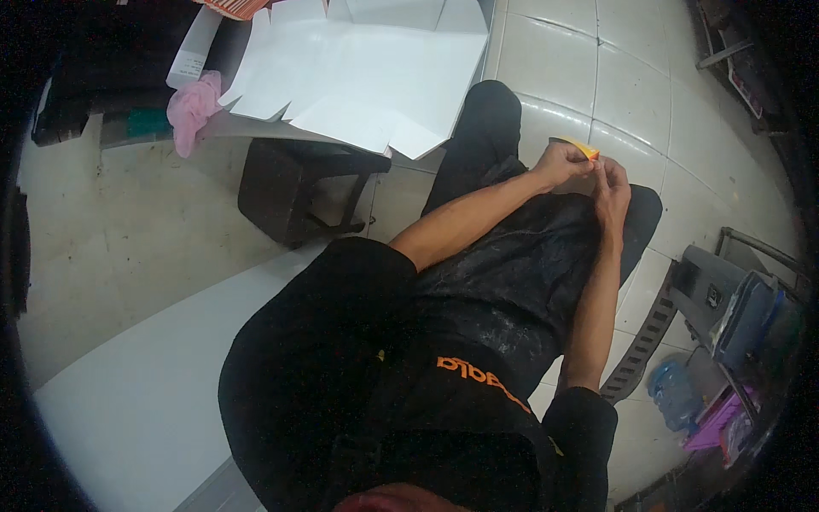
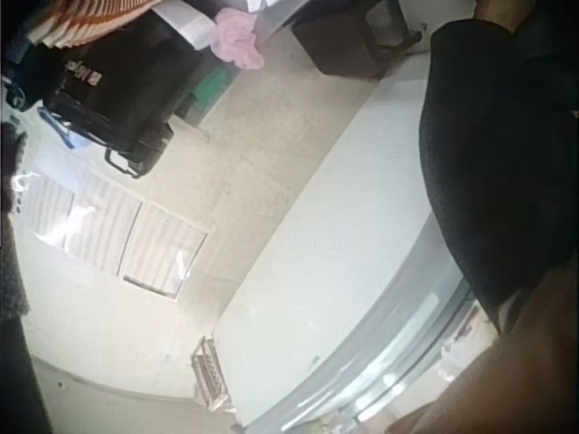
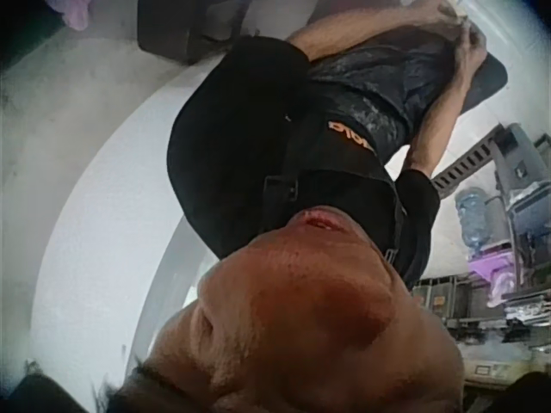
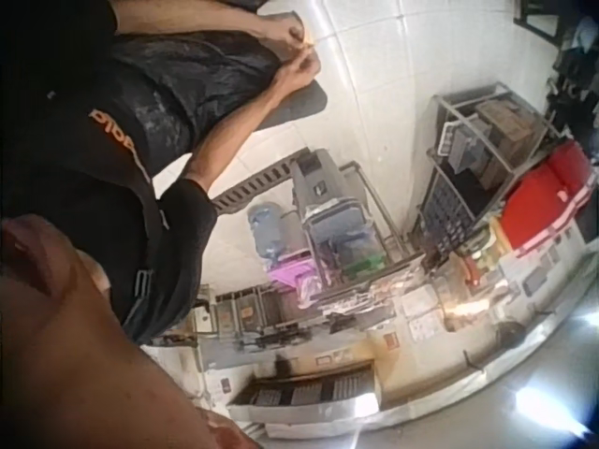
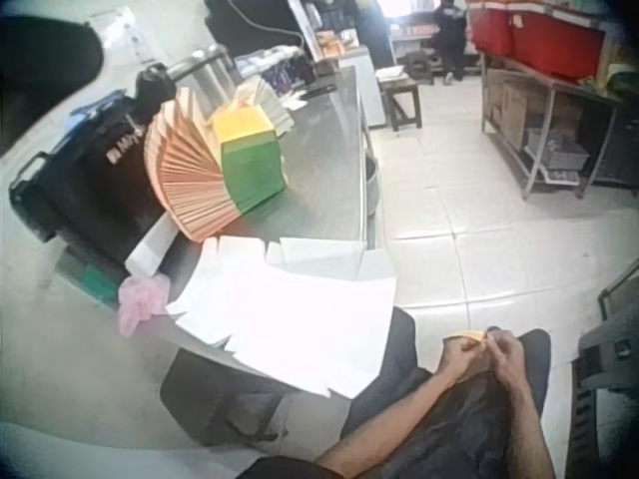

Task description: The person picks up a cardboard food container, folds the side flaps inward by hand to assemble the box, and then repeats the process with additional containers.

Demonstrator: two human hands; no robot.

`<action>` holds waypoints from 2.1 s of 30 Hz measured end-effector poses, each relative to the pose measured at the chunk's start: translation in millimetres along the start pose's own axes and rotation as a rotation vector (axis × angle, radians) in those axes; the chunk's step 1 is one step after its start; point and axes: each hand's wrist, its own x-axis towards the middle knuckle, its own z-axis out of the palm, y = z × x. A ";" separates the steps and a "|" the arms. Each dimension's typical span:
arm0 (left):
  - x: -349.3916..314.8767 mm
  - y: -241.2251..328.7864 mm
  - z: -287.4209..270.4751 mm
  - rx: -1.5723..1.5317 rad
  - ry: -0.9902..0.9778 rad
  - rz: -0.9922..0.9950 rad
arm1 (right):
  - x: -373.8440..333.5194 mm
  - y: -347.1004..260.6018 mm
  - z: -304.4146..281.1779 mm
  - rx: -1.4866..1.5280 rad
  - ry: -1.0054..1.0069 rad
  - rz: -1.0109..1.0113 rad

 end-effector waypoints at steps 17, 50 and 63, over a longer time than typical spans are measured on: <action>1.5 -7.1 3.1 -0.008 0.022 -0.019 | -2.1 0.9 -3.1 -0.149 0.014 -0.004; 5.6 -6.6 1.4 -0.083 -0.089 -0.095 | -3.0 6.1 -7.5 -0.064 0.139 -0.076; -8.0 -8.4 -4.6 -0.078 -0.071 -0.099 | -21.4 -7.5 -2.0 -0.120 0.144 -0.031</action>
